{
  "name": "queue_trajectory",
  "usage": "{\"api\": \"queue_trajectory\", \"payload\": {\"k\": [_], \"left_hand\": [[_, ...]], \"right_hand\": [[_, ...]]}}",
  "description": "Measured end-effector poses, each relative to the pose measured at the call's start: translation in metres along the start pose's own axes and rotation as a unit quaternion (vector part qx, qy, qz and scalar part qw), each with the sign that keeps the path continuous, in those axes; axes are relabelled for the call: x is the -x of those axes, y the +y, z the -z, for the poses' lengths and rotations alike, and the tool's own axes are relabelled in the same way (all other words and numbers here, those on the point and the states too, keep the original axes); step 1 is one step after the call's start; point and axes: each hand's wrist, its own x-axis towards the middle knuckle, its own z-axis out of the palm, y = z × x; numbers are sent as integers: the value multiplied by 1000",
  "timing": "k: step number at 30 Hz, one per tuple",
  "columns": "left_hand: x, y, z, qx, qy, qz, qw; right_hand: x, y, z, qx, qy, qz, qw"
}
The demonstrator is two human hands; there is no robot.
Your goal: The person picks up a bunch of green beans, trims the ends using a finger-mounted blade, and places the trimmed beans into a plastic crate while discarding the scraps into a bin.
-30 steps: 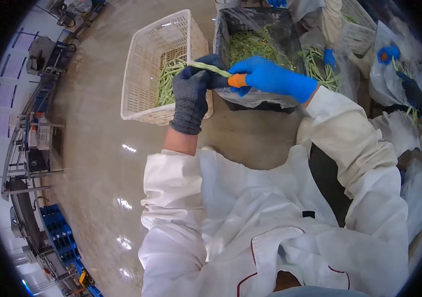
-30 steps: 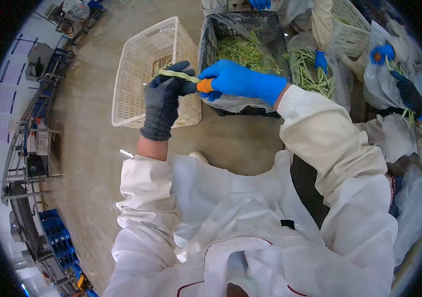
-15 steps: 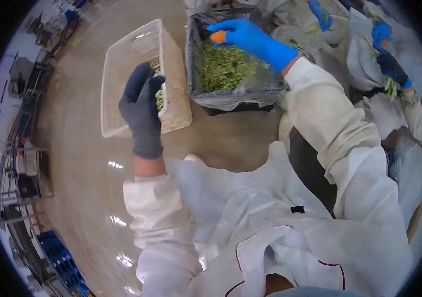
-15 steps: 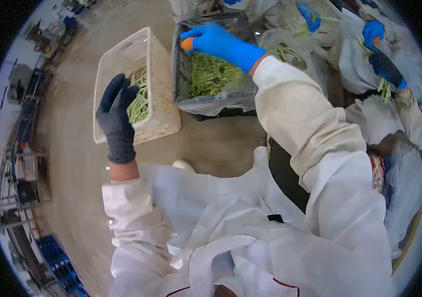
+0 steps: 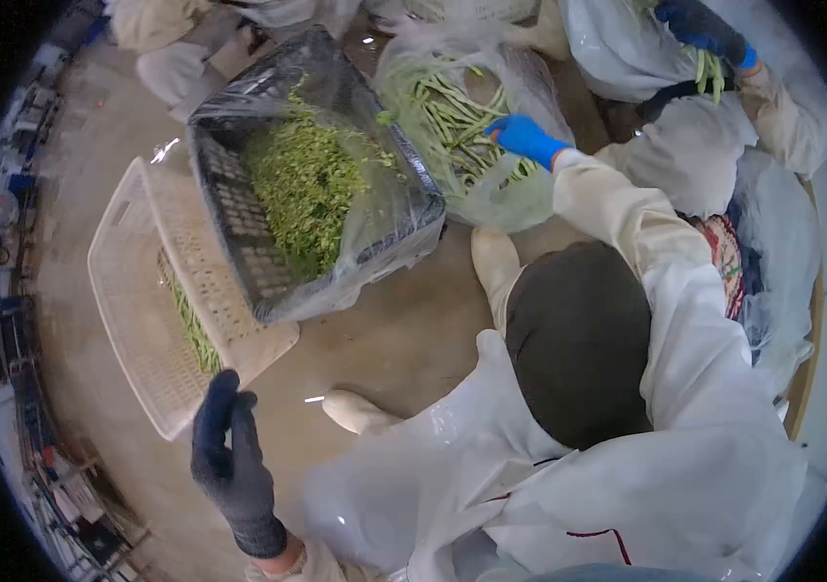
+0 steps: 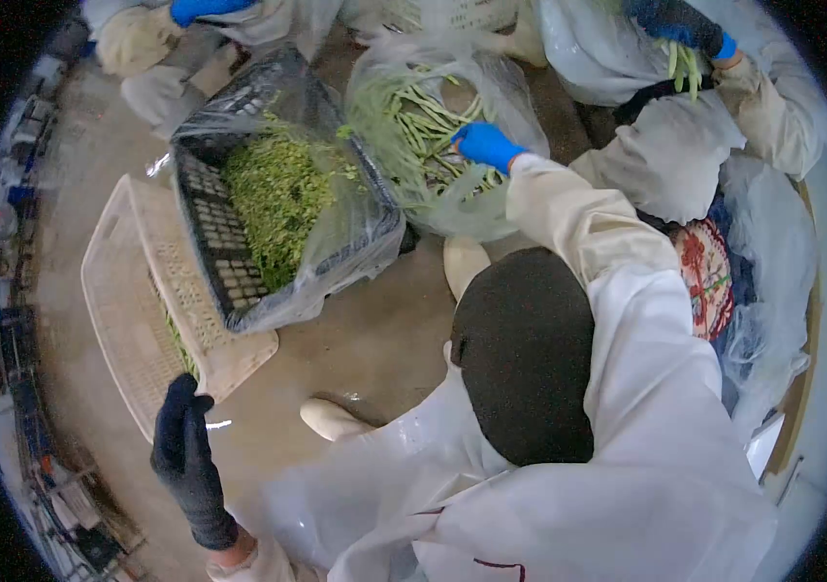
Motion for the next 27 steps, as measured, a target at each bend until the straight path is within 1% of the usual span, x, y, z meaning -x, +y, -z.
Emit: {"api": "queue_trajectory", "payload": {"k": [1,3,4,5,6,7,8,10,11,14,15,16,18,19,21,22,23,24,25,27], "left_hand": [[-4,-7,-5,-20,-15,-3,1000],[-14,-17,-13,-65,-46,-12,997],[-18,-21,-16,-90,-64,-15,994],[-21,-25,-18,-113,-81,-18,990],[-24,-28,-22,-135,-98,-21,986],[-26,-26,-27,-136,-123,9,983],[-30,-22,-32,-140,-137,-16,981],[-36,-11,-45,-143,-161,-67,974],[-37,-5,-50,-120,-165,9,979],[-43,-9,-57,-140,-205,-3,969],[-45,-15,-57,-165,-214,-43,962],[-46,-16,-59,-166,-217,-36,961],[-47,-16,-62,-169,-219,-22,961],[-44,-23,-62,-162,-224,10,961],[-38,-39,-61,-150,-232,74,958],[-40,-33,-63,-152,-238,40,959],[-43,-24,-68,-153,-243,4,958],[-47,-19,-70,-156,-249,-33,955],[-48,-20,-69,-167,-257,-49,951],[-47,-25,-67,-169,-255,-35,951]], "right_hand": [[20,0,-19,1,18,14,1000],[35,40,-72,109,-36,66,991],[48,39,-81,152,-138,35,978],[62,36,-89,192,-240,6,951],[77,46,-103,190,-290,44,937],[93,62,-119,188,-338,83,918],[103,79,-130,184,-385,121,896],[101,86,-125,185,-385,75,901],[99,85,-121,185,-385,52,903],[84,31,-79,110,-228,-46,966],[81,25,-81,31,-162,-28,986],[78,20,-84,-47,-94,-8,994],[82,-1,-102,5,6,100,995],[84,-8,-113,31,57,154,986],[84,-13,-135,124,-28,137,982],[85,-9,-149,168,-70,127,975],[77,9,-167,200,-59,137,968],[65,12,-155,161,-15,85,983],[55,10,-134,121,26,31,992],[29,12,-87,120,147,-54,980]]}}
